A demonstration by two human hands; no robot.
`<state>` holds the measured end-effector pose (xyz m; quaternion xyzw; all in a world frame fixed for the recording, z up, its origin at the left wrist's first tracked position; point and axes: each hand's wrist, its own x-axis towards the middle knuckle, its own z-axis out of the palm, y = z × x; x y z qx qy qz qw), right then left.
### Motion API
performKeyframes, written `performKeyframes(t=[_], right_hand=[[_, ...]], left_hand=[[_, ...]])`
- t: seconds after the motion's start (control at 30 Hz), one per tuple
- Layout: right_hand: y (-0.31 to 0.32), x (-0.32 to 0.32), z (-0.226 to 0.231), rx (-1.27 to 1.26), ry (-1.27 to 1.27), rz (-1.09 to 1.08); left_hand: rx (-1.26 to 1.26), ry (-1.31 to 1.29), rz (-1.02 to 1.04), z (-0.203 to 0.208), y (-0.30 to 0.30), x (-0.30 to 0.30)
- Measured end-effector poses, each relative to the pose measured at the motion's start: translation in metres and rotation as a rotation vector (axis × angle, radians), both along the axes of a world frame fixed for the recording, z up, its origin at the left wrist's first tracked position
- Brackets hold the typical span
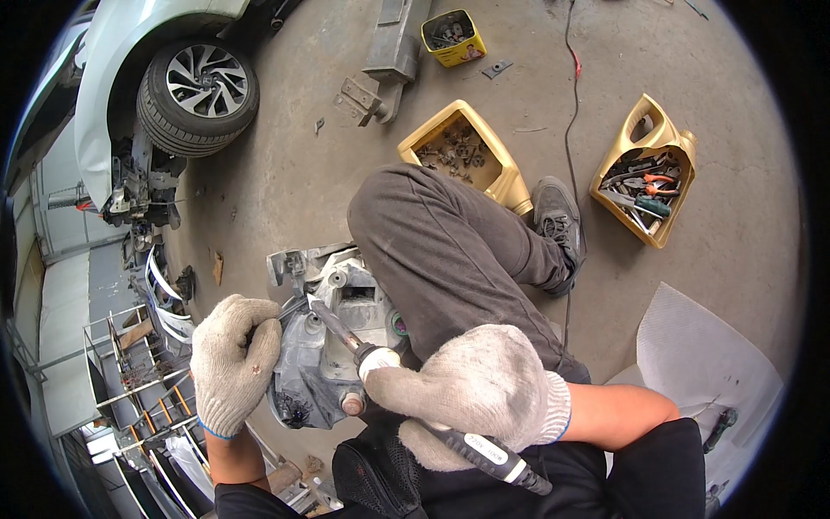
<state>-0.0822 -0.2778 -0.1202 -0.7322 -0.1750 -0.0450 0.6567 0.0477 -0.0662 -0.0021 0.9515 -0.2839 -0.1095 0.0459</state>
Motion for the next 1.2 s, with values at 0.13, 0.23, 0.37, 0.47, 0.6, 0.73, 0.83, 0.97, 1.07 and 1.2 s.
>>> performKeyframes(t=[0.13, 0.23, 0.37, 0.47, 0.6, 0.73, 0.83, 0.97, 1.07, 1.2], right_hand=[[-0.003, 0.0, 0.001, -0.008, 0.022, -0.051], [-0.007, 0.003, 0.003, -0.042, 0.047, -0.028], [-0.008, 0.005, 0.006, -0.022, 0.041, -0.04], [-0.009, 0.006, 0.007, -0.032, 0.031, -0.03], [-0.004, 0.004, 0.002, 0.027, -0.019, -0.112], [-0.007, 0.009, 0.01, 0.025, 0.004, -0.07], [-0.01, 0.012, 0.014, -0.016, 0.015, -0.071], [-0.009, 0.012, 0.011, 0.027, 0.004, -0.103], [-0.005, 0.011, 0.008, 0.068, -0.001, -0.163], [-0.007, 0.011, 0.004, 0.064, 0.041, -0.148]], left_hand=[[-0.002, -0.001, 0.0, -0.001, -0.001, 0.001], [-0.015, 0.001, -0.002, -0.001, -0.001, 0.0], [0.013, 0.0, 0.019, 0.001, -0.002, -0.001], [-0.008, -0.011, 0.011, -0.002, -0.001, -0.001], [-0.014, -0.012, -0.006, -0.002, -0.002, 0.0], [-0.029, -0.02, -0.014, -0.003, 0.001, 0.0], [-0.013, -0.023, -0.012, -0.002, -0.001, -0.001], [-0.014, -0.011, 0.0, -0.001, -0.002, -0.001], [-0.017, -0.016, -0.023, -0.001, -0.001, -0.001], [-0.016, -0.017, -0.035, -0.002, 0.0, 0.001]])
